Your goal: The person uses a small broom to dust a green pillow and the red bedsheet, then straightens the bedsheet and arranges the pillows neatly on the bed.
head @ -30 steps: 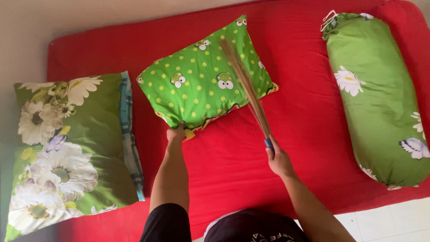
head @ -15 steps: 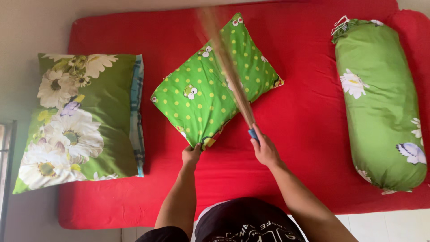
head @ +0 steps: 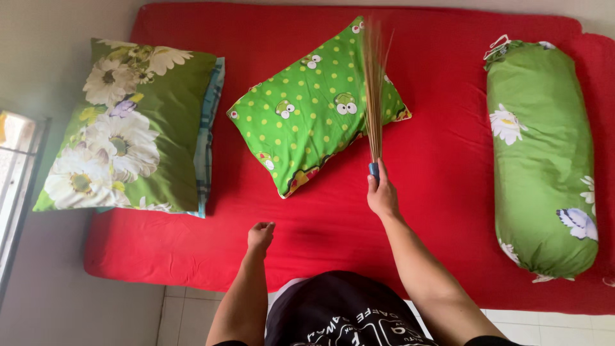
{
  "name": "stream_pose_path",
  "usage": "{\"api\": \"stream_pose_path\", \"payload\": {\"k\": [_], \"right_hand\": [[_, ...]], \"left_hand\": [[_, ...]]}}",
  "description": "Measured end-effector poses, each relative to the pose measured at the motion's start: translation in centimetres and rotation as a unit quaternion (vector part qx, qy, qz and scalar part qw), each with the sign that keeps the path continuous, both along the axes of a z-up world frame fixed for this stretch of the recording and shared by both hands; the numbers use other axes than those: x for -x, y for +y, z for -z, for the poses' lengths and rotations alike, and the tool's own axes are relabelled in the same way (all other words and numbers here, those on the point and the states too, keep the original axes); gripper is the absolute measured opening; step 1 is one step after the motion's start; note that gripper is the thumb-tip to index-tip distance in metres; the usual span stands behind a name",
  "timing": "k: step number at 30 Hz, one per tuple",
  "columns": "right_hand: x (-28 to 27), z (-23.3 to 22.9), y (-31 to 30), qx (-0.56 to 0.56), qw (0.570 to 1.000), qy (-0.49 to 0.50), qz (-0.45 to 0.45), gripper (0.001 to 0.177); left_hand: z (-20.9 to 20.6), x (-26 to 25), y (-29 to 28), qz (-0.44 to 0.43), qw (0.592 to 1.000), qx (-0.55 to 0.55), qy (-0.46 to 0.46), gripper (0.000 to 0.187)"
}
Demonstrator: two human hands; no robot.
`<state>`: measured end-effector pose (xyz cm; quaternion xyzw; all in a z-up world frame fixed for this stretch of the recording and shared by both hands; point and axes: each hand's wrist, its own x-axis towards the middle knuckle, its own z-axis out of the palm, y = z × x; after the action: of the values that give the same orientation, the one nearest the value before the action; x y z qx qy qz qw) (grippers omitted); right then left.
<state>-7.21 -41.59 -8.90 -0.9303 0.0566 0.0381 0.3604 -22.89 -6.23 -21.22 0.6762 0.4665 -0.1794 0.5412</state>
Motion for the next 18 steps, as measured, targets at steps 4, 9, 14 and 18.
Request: {"api": "stream_pose_path", "payload": {"k": [4, 9, 14, 18], "right_hand": [[2.0, 0.5, 1.1, 0.02, 0.994, 0.083, -0.072, 0.062], [7.7, 2.1, 1.0, -0.008, 0.952, 0.041, -0.302, 0.064], [9.2, 1.1, 0.3, 0.054, 0.94, 0.11, -0.317, 0.066], [7.0, -0.2, 0.5, 0.014, 0.965, 0.03, -0.261, 0.062]], "left_hand": [[-0.3, 3.1, 0.1, -0.03, 0.997, 0.065, -0.01, 0.033], [-0.3, 5.9, -0.7, -0.049, 0.995, 0.079, 0.035, 0.034], [-0.3, 7.6, -1.3, -0.055, 0.993, 0.1, 0.028, 0.037], [-0.3, 8.9, -1.2, -0.056, 0.994, 0.089, 0.029, 0.038]]}}
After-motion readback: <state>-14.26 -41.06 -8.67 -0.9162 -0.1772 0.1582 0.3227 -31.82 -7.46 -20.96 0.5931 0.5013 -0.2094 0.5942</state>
